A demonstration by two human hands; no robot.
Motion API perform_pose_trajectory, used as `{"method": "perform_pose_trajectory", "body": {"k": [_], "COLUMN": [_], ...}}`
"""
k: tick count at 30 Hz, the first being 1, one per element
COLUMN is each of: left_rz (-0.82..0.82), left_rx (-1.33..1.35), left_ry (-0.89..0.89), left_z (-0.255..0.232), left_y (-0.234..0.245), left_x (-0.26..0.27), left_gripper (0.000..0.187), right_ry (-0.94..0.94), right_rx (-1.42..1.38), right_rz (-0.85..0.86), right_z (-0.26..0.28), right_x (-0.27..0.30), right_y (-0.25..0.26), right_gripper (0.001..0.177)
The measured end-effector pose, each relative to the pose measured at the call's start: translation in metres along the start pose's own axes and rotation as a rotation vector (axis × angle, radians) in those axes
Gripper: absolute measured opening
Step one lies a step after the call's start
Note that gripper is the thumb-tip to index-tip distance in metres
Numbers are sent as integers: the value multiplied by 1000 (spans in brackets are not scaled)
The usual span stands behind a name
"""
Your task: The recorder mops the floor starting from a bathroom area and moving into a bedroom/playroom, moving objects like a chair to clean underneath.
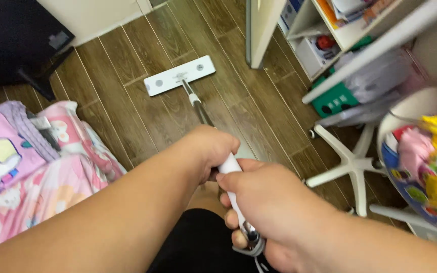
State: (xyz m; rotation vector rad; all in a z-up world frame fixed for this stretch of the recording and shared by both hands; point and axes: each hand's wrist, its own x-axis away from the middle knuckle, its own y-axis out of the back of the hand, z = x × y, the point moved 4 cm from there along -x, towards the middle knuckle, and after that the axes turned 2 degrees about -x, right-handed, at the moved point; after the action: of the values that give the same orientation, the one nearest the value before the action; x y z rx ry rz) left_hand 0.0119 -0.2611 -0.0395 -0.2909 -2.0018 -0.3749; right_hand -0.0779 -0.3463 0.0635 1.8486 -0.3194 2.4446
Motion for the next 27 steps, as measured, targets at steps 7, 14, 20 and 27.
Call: {"method": "perform_pose_trajectory", "body": {"k": [7, 14, 20, 27], "left_rz": [59, 100, 87, 58], "left_rx": [-174, -199, -229, -201], "left_ry": [-52, -59, -83, -67], "left_z": [-106, -188, -266, -372], "left_y": [65, 91, 104, 112], "left_x": [-66, -104, -148, -195], "left_gripper": [13, 13, 14, 17], "right_ry": [55, 83, 50, 48], "right_rx": [-124, -209, -176, -63], "right_rz": [-9, -24, -57, -41], "right_z": [117, 203, 295, 408], "right_x": [-34, -62, -83, -113], "right_y": [-46, -56, -57, -32], "right_gripper": [14, 14, 14, 14]}}
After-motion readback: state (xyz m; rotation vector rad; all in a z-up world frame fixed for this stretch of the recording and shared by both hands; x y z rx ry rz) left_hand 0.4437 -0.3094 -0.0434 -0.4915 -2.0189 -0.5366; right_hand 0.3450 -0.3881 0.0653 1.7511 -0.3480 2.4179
